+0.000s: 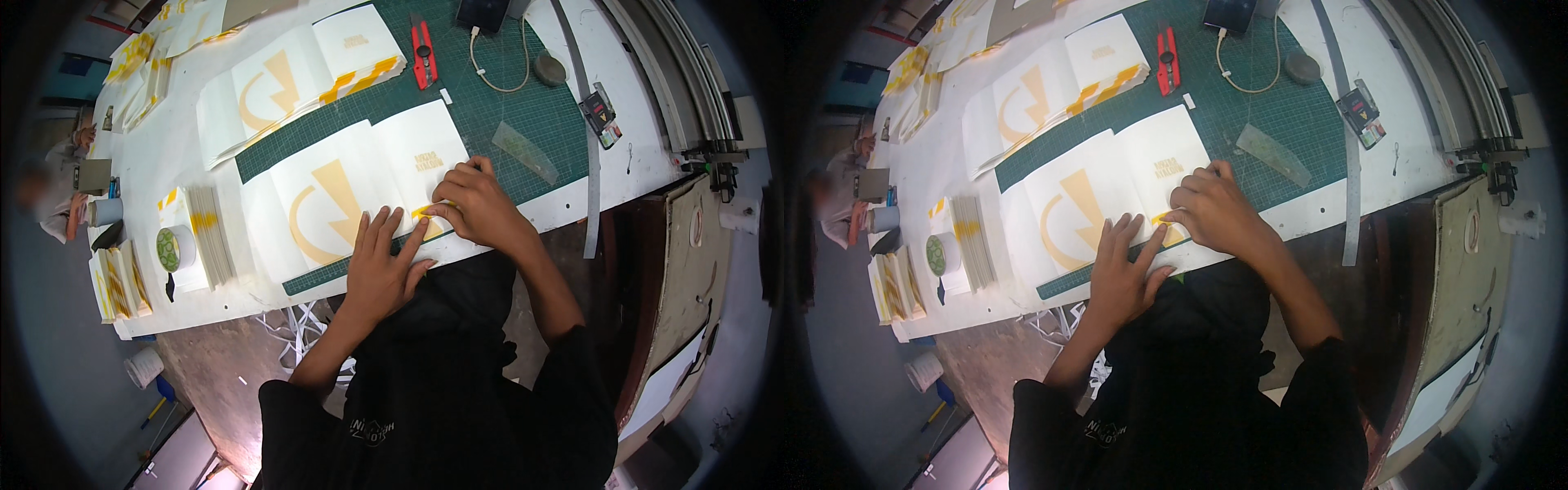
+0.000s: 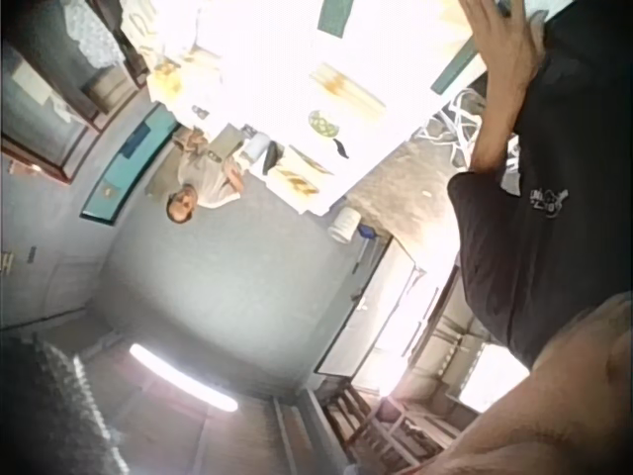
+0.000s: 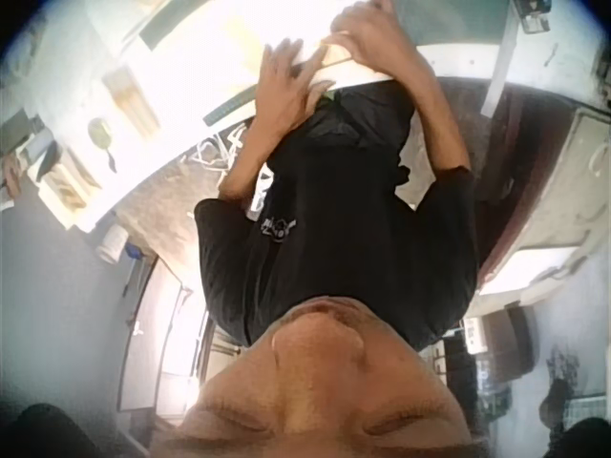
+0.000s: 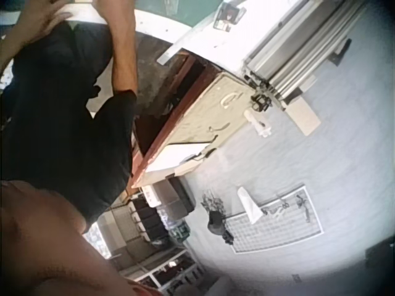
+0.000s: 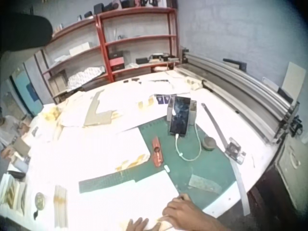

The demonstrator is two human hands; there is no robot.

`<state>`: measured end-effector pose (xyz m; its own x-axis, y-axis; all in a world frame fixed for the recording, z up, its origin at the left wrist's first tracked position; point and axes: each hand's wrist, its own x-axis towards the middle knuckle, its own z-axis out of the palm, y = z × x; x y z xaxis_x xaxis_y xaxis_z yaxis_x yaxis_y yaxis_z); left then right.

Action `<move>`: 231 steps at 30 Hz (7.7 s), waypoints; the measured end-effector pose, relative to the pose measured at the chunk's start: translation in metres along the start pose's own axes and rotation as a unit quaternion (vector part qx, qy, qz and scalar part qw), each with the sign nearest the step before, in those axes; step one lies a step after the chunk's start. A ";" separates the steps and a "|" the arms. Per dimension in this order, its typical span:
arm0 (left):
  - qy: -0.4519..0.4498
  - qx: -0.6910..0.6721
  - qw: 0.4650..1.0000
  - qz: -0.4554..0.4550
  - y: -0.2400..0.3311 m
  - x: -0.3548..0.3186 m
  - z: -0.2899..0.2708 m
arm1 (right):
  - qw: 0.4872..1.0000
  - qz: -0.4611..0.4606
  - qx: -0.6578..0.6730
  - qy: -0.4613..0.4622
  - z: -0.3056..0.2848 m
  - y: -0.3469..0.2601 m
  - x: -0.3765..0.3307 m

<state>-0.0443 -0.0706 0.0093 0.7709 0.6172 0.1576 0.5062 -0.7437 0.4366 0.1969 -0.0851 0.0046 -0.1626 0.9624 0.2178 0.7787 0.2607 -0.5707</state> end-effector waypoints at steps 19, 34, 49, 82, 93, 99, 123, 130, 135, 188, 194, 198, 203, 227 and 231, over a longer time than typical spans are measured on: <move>0.045 0.014 0.999 -0.021 0.007 -0.009 0.023 | 0.999 -0.002 0.001 0.049 0.006 0.004 -0.009; 0.063 0.043 0.997 -0.031 0.016 0.002 0.017 | 0.991 0.061 -0.021 0.120 -0.001 0.025 -0.028; 0.096 0.068 0.993 -0.026 0.017 0.017 0.011 | 0.988 0.084 -0.001 0.126 0.004 0.030 -0.028; -0.228 0.008 0.969 -0.092 -0.024 0.142 -0.023 | 0.928 0.182 -0.145 0.293 0.044 -0.027 -0.056; -0.158 -0.055 0.983 -0.071 -0.022 0.128 -0.017 | 0.917 0.140 -0.041 0.372 0.035 -0.043 -0.055; -0.143 -0.100 0.983 -0.048 0.009 0.102 -0.008 | 0.849 0.263 -0.033 0.457 0.007 0.022 -0.065; 0.209 0.042 0.975 0.056 -0.152 0.260 -0.138 | 0.882 0.201 -0.113 0.410 0.010 0.021 -0.067; -0.005 0.030 0.998 -0.050 -0.149 0.241 -0.057 | 0.897 0.193 -0.103 0.385 0.010 0.019 -0.067; 0.120 0.035 0.992 0.032 -0.111 0.195 -0.057 | 0.933 0.175 -0.083 0.305 0.005 0.009 -0.068; 0.115 0.013 0.993 -0.002 -0.034 0.055 0.004 | 0.984 -0.043 -0.153 0.085 0.001 -0.026 -0.037; 0.106 0.017 0.994 0.021 -0.032 0.047 0.009 | 0.994 -0.042 -0.102 0.018 -0.004 -0.010 -0.021; 0.067 -0.046 0.997 -0.018 -0.024 0.026 0.001 | 0.998 0.014 -0.024 -0.061 -0.009 -0.004 -0.009; 0.045 -0.017 0.998 -0.031 0.008 0.003 0.004 | 0.997 0.046 -0.010 -0.067 -0.010 -0.003 0.000; 0.060 0.005 0.997 -0.042 0.017 -0.001 0.025 | 0.997 0.077 -0.015 0.000 0.000 -0.005 -0.005; 0.065 0.018 0.997 -0.043 0.018 -0.002 0.026 | 0.994 0.110 -0.020 0.000 -0.007 -0.003 -0.009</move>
<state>-0.0268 -0.0917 -0.0064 0.6689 0.7054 0.2346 0.5840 -0.6939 0.4212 0.2005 -0.0947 0.0102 0.0152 0.9957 0.0914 0.8189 0.0400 -0.5725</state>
